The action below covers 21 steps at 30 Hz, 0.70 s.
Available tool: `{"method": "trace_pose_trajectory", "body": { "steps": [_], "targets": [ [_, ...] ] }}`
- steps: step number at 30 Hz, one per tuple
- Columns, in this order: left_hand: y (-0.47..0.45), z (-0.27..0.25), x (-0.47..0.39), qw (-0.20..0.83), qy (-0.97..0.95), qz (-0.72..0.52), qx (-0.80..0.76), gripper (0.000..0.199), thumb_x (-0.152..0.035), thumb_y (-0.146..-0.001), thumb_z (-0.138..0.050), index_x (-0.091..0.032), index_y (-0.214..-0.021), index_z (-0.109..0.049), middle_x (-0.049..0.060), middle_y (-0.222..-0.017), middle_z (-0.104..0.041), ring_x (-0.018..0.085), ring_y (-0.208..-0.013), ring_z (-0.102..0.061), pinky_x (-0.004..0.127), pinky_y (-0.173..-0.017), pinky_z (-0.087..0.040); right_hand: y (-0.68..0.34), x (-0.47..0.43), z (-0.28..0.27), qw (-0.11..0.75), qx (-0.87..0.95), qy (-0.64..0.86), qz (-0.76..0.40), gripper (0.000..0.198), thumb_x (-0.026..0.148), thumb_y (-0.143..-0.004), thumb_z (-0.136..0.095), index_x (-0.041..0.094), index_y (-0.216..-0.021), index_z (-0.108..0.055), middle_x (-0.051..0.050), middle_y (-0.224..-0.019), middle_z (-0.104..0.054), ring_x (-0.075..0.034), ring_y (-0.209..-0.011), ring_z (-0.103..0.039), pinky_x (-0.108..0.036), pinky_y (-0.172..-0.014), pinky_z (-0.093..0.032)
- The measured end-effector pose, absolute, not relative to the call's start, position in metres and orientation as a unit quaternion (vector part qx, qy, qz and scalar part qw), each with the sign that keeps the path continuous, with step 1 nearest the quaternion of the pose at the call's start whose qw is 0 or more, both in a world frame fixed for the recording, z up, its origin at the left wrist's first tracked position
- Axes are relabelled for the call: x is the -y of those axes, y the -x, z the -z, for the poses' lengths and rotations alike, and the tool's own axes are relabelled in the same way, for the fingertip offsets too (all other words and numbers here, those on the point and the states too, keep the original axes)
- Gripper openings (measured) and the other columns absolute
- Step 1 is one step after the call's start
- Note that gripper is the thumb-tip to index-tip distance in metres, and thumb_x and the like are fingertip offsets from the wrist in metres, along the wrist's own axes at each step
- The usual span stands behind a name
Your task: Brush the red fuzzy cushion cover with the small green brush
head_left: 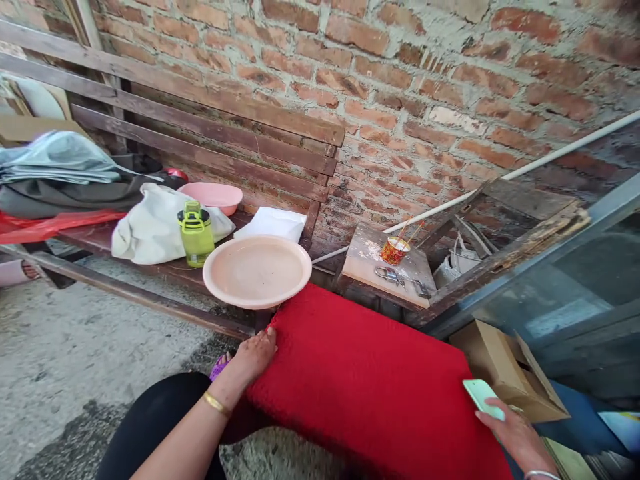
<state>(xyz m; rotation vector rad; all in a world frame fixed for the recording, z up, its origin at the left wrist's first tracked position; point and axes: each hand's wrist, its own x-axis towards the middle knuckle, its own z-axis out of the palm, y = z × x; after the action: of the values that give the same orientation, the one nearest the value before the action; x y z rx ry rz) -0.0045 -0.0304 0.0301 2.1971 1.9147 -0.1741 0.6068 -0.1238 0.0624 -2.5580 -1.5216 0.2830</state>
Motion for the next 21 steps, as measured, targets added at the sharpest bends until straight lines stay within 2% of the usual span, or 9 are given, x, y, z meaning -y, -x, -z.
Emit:
{"method": "trace_pose_trajectory", "body": {
  "steps": [3,5,9,14,18,21],
  "targets": [
    [0.004,-0.032,0.032,0.120,-0.750,0.059,-0.647,0.044,-0.022,-0.097,-0.044,-0.002,-0.135,-0.051,0.024,-0.114,-0.067,0.028,-0.108,-0.067,0.036,-0.089,-0.054,-0.634,0.135,-0.060,0.079,0.465,0.879,-0.069,0.027,0.054,-0.056,-0.057,0.038,-0.076,-0.066,-0.014,-0.079,-0.068,-0.047,-0.104,-0.062,-0.057,-0.089,-0.045],
    [0.003,-0.033,0.033,0.123,-0.748,0.066,-0.649,0.048,-0.022,-0.097,-0.043,-0.001,-0.139,-0.048,0.025,-0.118,-0.065,0.028,-0.110,-0.066,0.037,-0.090,-0.053,-0.617,0.126,-0.064,0.080,0.477,0.873,-0.056,0.031,0.057,-0.060,-0.053,0.037,-0.080,-0.067,-0.015,-0.080,-0.067,-0.046,-0.100,-0.062,-0.057,-0.088,-0.045],
    [0.001,-0.030,0.036,0.098,-0.746,0.062,-0.656,0.048,-0.025,-0.097,-0.043,-0.003,-0.140,-0.049,0.025,-0.116,-0.065,0.028,-0.107,-0.067,0.037,-0.087,-0.055,-0.508,0.078,-0.081,0.074,0.559,0.819,-0.105,0.047,0.056,-0.069,-0.048,0.028,-0.102,-0.069,-0.017,-0.096,-0.063,-0.038,-0.093,-0.066,-0.050,-0.087,-0.049],
    [0.001,-0.027,0.041,0.052,-0.756,0.054,-0.650,0.049,-0.026,-0.099,-0.041,-0.003,-0.141,-0.049,0.025,-0.113,-0.066,0.028,-0.104,-0.068,0.037,-0.084,-0.056,-0.338,0.019,-0.086,0.070,0.696,0.696,-0.163,0.041,0.043,-0.073,-0.061,0.029,-0.112,-0.067,-0.004,-0.106,-0.058,-0.023,-0.098,-0.062,-0.034,-0.086,-0.048],
    [0.001,-0.024,0.041,0.051,-0.755,0.052,-0.652,0.049,-0.027,-0.099,-0.042,-0.002,-0.141,-0.049,0.026,-0.112,-0.067,0.028,-0.104,-0.068,0.038,-0.084,-0.056,-0.248,-0.003,-0.077,0.060,0.755,0.627,-0.181,0.042,0.031,-0.070,-0.072,0.030,-0.113,-0.068,-0.002,-0.106,-0.057,-0.021,-0.100,-0.058,-0.032,-0.092,-0.042],
    [0.002,-0.018,0.039,0.051,-0.753,0.043,-0.655,0.049,-0.027,-0.098,-0.044,-0.002,-0.139,-0.051,0.025,-0.111,-0.067,0.029,-0.103,-0.068,0.038,-0.084,-0.056,-0.230,-0.007,-0.072,0.048,0.766,0.613,-0.189,0.044,0.030,-0.069,-0.076,0.031,-0.113,-0.069,-0.002,-0.108,-0.058,-0.021,-0.101,-0.057,-0.033,-0.093,-0.040]
  ]
}}
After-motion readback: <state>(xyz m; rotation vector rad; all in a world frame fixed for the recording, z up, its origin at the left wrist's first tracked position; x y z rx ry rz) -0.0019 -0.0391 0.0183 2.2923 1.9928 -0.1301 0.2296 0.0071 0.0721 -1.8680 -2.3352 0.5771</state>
